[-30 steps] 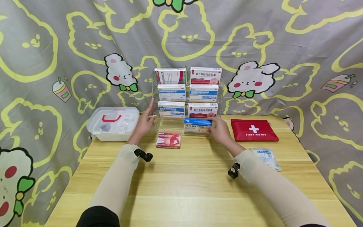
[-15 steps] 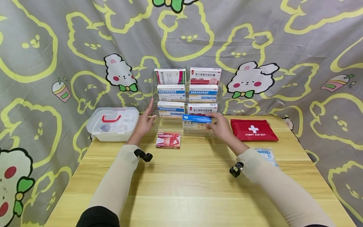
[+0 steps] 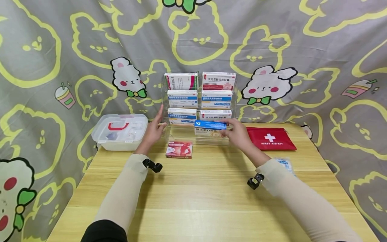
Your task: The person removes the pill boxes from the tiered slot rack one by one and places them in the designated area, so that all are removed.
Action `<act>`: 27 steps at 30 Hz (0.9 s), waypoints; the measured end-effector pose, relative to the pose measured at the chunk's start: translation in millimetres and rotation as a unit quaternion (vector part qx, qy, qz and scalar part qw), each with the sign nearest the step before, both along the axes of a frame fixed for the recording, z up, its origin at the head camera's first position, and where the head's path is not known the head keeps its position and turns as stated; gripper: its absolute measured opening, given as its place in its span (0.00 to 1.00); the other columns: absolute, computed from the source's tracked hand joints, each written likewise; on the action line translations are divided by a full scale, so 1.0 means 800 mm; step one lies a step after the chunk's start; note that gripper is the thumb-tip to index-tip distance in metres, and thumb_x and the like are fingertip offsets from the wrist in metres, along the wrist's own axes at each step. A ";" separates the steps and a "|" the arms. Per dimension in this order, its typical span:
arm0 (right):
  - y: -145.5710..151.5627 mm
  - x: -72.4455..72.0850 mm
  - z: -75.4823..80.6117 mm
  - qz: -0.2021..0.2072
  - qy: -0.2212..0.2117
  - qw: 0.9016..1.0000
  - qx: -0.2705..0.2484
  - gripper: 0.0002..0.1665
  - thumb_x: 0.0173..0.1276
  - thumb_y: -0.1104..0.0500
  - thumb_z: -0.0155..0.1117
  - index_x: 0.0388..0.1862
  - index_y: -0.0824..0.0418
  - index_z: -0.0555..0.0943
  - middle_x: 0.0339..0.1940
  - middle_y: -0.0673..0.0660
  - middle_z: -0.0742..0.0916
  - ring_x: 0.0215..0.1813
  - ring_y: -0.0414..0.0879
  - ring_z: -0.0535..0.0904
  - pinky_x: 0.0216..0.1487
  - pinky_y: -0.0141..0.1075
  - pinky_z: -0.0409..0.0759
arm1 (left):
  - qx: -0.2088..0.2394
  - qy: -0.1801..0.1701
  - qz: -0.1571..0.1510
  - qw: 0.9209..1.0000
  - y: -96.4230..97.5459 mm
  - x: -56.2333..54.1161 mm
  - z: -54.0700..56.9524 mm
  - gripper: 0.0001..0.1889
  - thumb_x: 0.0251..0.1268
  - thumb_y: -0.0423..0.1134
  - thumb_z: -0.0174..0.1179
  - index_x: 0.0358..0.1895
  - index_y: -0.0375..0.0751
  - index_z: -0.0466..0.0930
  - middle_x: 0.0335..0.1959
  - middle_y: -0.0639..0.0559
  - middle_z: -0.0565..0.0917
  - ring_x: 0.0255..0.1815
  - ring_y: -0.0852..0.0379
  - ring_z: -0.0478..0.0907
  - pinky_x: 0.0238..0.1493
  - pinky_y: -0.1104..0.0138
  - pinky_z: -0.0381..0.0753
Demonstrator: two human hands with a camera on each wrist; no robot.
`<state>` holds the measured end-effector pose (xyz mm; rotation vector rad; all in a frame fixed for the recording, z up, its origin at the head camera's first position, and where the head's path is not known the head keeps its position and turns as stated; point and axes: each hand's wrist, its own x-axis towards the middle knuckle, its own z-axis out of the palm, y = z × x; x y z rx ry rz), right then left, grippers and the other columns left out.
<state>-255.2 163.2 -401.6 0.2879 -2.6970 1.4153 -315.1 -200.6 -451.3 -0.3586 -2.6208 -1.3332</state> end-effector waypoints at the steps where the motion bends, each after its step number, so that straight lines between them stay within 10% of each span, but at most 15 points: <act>1: 0.001 0.001 0.002 -0.001 -0.003 1.000 -0.002 0.28 0.69 0.69 0.70 0.68 0.63 0.80 0.53 0.66 0.79 0.40 0.64 0.87 0.38 0.40 0.87 | 0.000 -0.001 0.001 1.000 0.000 0.000 0.000 0.47 0.80 0.33 0.54 0.81 0.85 0.36 0.80 0.36 0.60 0.78 0.37 0.64 0.38 0.55 0.86; 15: 0.013 0.018 0.000 0.018 -0.028 0.999 -0.001 0.26 0.71 0.66 0.70 0.67 0.63 0.81 0.61 0.66 0.80 0.33 0.52 0.88 0.25 0.31 0.77 | -0.003 0.004 -0.001 1.000 -0.001 0.000 -0.001 0.48 0.80 0.32 0.54 0.81 0.84 0.35 0.80 0.35 0.60 0.78 0.36 0.64 0.43 0.52 0.85; 27: 0.024 0.039 -0.028 0.042 -0.109 0.993 -0.022 0.25 0.73 0.63 0.68 0.67 0.62 0.81 0.47 0.64 0.87 0.37 0.60 0.87 0.26 0.32 0.76 | -0.009 0.002 -0.002 1.000 0.000 0.001 0.001 0.48 0.80 0.32 0.54 0.81 0.82 0.35 0.80 0.35 0.59 0.78 0.36 0.63 0.53 0.45 0.83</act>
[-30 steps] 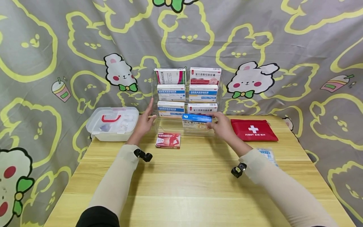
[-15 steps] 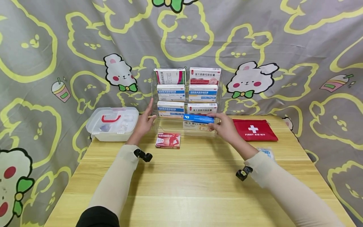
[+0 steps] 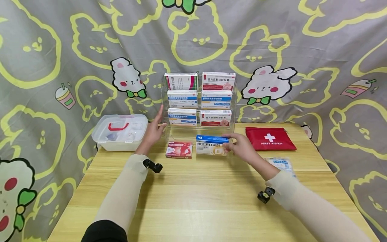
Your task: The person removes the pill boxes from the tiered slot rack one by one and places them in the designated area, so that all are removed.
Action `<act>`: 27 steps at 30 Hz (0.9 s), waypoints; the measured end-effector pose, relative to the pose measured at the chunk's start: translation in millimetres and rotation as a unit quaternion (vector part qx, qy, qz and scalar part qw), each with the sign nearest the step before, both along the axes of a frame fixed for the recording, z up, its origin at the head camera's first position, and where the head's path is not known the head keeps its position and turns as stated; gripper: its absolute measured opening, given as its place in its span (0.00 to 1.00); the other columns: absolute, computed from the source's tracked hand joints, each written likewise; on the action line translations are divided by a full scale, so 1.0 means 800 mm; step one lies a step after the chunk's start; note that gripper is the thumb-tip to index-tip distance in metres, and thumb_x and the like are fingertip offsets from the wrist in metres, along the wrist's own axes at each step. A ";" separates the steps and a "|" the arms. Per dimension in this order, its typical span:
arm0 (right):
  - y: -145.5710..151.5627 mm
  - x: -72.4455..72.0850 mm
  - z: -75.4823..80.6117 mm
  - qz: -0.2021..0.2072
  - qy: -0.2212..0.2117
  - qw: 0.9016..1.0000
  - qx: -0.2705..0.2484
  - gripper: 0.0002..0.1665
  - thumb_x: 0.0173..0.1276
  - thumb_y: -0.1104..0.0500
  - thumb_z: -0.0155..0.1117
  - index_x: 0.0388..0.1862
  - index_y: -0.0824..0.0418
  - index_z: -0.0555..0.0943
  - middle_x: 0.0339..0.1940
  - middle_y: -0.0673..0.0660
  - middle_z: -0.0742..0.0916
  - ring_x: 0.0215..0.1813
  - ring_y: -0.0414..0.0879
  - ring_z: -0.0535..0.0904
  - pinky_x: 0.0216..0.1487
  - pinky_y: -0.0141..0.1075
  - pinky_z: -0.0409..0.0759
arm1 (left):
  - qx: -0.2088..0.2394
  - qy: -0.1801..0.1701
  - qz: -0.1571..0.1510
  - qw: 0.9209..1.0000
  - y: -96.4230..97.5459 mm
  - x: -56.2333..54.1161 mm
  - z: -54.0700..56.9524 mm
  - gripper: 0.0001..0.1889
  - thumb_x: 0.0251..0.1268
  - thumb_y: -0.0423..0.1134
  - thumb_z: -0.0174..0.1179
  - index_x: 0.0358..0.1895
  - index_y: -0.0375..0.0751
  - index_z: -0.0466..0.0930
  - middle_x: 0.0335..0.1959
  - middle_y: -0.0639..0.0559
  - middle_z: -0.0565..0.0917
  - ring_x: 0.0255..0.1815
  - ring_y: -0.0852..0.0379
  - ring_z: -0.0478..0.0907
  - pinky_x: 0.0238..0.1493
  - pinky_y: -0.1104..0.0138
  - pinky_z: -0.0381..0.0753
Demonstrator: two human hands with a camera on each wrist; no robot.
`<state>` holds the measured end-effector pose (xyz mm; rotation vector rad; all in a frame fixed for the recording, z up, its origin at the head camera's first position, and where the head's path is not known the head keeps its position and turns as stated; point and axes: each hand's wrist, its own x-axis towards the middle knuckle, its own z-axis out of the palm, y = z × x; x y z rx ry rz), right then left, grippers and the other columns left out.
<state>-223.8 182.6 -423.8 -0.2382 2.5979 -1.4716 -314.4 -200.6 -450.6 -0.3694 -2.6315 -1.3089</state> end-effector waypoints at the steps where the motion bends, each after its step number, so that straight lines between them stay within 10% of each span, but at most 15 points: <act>1: 0.001 0.001 -0.003 0.002 -0.006 1.000 -0.003 0.24 0.73 0.64 0.68 0.67 0.62 0.81 0.45 0.64 0.88 0.37 0.59 0.87 0.26 0.32 0.76 | 0.000 0.000 0.000 1.000 0.000 0.000 0.000 0.48 0.80 0.32 0.54 0.82 0.82 0.35 0.80 0.35 0.59 0.78 0.36 0.63 0.51 0.46 0.84; 12: 0.010 0.008 -0.025 0.034 -0.058 0.998 0.002 0.19 0.75 0.63 0.66 0.63 0.65 0.81 0.47 0.64 0.86 0.33 0.47 0.87 0.38 0.48 0.86 | -0.002 0.003 0.000 1.000 -0.001 0.000 0.000 0.46 0.80 0.34 0.54 0.82 0.81 0.36 0.79 0.35 0.60 0.77 0.37 0.64 0.48 0.50 0.86; 27: 0.019 0.001 -0.057 0.074 -0.058 0.995 0.039 0.17 0.79 0.58 0.62 0.61 0.64 0.84 0.52 0.64 0.85 0.36 0.52 0.82 0.34 0.41 0.83 | 0.001 -0.004 0.003 1.000 -0.001 -0.001 -0.001 0.46 0.80 0.33 0.54 0.81 0.83 0.36 0.79 0.34 0.62 0.75 0.36 0.68 0.30 0.58 0.82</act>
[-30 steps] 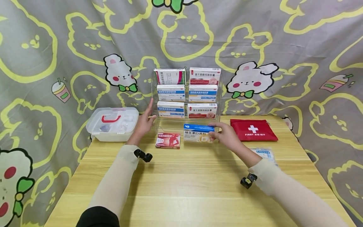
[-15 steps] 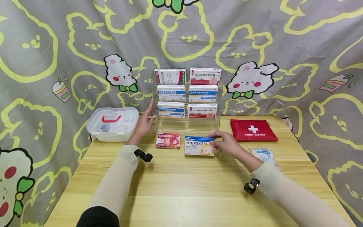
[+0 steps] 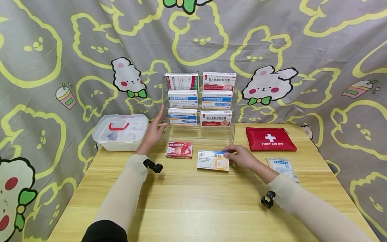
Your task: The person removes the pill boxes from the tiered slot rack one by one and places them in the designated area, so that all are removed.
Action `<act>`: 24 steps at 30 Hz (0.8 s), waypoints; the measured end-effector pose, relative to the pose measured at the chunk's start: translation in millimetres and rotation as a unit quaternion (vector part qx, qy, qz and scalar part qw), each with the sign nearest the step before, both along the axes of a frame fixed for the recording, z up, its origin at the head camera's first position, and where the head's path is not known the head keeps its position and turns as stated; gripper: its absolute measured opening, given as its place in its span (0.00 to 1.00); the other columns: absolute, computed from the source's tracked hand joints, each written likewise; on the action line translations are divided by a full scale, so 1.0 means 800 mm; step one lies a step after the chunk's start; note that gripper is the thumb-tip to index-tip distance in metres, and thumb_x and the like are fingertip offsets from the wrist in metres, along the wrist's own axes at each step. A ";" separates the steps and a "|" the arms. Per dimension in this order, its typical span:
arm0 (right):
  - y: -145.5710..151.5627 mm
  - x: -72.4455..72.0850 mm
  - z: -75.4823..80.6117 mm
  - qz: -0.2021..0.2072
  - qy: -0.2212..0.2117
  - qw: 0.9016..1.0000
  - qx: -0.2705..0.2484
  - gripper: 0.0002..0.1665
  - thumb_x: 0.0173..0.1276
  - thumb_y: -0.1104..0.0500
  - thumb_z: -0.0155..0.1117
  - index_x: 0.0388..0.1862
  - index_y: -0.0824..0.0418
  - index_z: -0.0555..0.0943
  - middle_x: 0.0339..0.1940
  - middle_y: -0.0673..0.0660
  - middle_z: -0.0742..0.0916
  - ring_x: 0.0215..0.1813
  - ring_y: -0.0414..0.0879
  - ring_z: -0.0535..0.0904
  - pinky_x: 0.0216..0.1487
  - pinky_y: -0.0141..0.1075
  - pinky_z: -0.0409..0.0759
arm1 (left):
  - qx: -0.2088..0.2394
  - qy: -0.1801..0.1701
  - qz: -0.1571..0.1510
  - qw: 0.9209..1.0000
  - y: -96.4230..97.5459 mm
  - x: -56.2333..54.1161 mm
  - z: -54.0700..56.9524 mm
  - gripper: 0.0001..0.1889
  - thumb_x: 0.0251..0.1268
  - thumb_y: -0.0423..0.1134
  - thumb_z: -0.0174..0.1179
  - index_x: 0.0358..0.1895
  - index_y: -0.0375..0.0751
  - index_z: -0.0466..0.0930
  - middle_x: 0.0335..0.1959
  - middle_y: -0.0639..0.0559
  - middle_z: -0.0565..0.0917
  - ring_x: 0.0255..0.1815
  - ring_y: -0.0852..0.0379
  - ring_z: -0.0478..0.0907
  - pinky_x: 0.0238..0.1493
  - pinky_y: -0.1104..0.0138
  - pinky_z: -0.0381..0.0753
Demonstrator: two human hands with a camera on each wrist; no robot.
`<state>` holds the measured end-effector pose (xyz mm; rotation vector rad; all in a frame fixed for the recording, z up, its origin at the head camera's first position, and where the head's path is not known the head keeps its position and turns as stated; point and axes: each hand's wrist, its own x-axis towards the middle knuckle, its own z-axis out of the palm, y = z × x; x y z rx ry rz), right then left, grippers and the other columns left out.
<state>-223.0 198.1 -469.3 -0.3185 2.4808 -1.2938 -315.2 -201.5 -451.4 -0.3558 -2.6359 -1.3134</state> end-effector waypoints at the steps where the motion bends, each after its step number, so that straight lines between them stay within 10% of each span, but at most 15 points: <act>1: 0.000 0.000 -0.003 0.003 0.002 1.000 0.000 0.17 0.79 0.57 0.62 0.61 0.64 0.84 0.51 0.63 0.85 0.37 0.52 0.82 0.36 0.41 0.83 | 0.000 0.000 0.001 1.000 0.000 0.000 0.000 0.46 0.80 0.33 0.54 0.81 0.83 0.36 0.79 0.34 0.62 0.75 0.36 0.68 0.30 0.58 0.82; 24: -0.002 -0.010 -0.021 0.032 -0.022 0.999 0.004 0.25 0.76 0.56 0.66 0.67 0.66 0.80 0.53 0.64 0.84 0.40 0.49 0.80 0.38 0.38 0.82 | 0.006 -0.005 0.000 1.000 0.002 0.002 0.001 0.47 0.81 0.34 0.54 0.81 0.85 0.35 0.79 0.35 0.62 0.68 0.34 0.76 0.28 0.60 0.82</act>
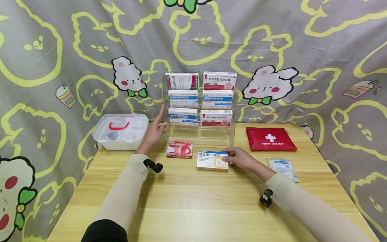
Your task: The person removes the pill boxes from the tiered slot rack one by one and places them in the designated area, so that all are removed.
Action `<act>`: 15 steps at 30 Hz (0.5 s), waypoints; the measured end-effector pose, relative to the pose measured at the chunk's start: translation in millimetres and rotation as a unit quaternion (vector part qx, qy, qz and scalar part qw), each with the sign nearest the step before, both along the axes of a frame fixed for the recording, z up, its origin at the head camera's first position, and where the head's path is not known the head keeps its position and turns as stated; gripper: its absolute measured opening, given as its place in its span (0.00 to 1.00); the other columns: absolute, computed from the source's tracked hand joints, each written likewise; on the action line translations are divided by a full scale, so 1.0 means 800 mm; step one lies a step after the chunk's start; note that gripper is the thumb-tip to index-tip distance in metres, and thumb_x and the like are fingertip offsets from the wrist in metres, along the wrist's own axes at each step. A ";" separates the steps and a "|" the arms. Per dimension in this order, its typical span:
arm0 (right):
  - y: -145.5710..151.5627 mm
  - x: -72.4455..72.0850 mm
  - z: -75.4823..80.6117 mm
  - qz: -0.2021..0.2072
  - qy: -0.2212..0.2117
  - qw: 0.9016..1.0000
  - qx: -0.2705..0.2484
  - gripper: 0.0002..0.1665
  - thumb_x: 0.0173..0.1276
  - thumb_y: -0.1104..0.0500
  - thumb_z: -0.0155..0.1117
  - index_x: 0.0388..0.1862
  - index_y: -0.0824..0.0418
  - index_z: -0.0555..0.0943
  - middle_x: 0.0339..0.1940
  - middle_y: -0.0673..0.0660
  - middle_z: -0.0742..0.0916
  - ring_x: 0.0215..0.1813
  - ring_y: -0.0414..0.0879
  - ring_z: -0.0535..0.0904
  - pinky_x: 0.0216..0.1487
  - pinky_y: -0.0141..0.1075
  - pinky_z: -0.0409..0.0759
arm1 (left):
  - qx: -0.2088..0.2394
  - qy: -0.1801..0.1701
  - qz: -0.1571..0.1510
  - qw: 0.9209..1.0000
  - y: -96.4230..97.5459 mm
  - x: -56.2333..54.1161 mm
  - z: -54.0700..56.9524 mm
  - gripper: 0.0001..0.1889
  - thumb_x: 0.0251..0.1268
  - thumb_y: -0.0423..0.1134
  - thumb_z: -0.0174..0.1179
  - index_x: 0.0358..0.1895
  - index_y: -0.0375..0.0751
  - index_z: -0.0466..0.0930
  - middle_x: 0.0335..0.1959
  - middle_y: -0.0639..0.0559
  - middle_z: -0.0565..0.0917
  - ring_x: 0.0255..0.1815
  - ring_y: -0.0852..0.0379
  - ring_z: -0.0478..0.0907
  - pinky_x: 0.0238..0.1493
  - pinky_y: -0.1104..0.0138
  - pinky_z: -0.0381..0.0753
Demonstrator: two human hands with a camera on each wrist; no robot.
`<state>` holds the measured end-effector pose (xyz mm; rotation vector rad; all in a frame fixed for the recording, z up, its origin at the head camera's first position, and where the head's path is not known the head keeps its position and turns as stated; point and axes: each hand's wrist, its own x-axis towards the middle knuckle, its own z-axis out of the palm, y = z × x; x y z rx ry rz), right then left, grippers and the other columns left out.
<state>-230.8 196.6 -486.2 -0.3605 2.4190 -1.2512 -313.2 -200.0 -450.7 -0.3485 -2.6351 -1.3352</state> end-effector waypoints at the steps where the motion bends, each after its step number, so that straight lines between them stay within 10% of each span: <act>1: 0.000 -0.001 0.000 -0.002 -0.002 1.000 0.002 0.25 0.76 0.56 0.67 0.67 0.65 0.80 0.54 0.64 0.84 0.40 0.49 0.80 0.38 0.38 0.82 | 0.000 -0.001 0.001 1.000 0.000 0.000 0.000 0.46 0.81 0.34 0.53 0.81 0.85 0.35 0.79 0.35 0.63 0.67 0.35 0.76 0.30 0.60 0.82; 7: -0.001 -0.002 -0.003 -0.006 0.002 1.000 0.008 0.25 0.76 0.55 0.66 0.67 0.64 0.80 0.59 0.65 0.83 0.44 0.51 0.79 0.39 0.38 0.82 | -0.003 -0.004 0.003 1.000 0.000 0.000 0.000 0.46 0.81 0.34 0.53 0.81 0.85 0.35 0.79 0.35 0.62 0.76 0.36 0.67 0.50 0.49 0.85; 15: 0.000 -0.001 -0.003 -0.003 0.009 1.000 0.005 0.25 0.76 0.55 0.66 0.69 0.62 0.80 0.62 0.65 0.82 0.42 0.50 0.79 0.37 0.38 0.81 | -0.006 -0.003 0.008 1.000 0.001 -0.001 0.000 0.47 0.81 0.34 0.53 0.80 0.85 0.35 0.79 0.35 0.63 0.71 0.34 0.73 0.38 0.55 0.85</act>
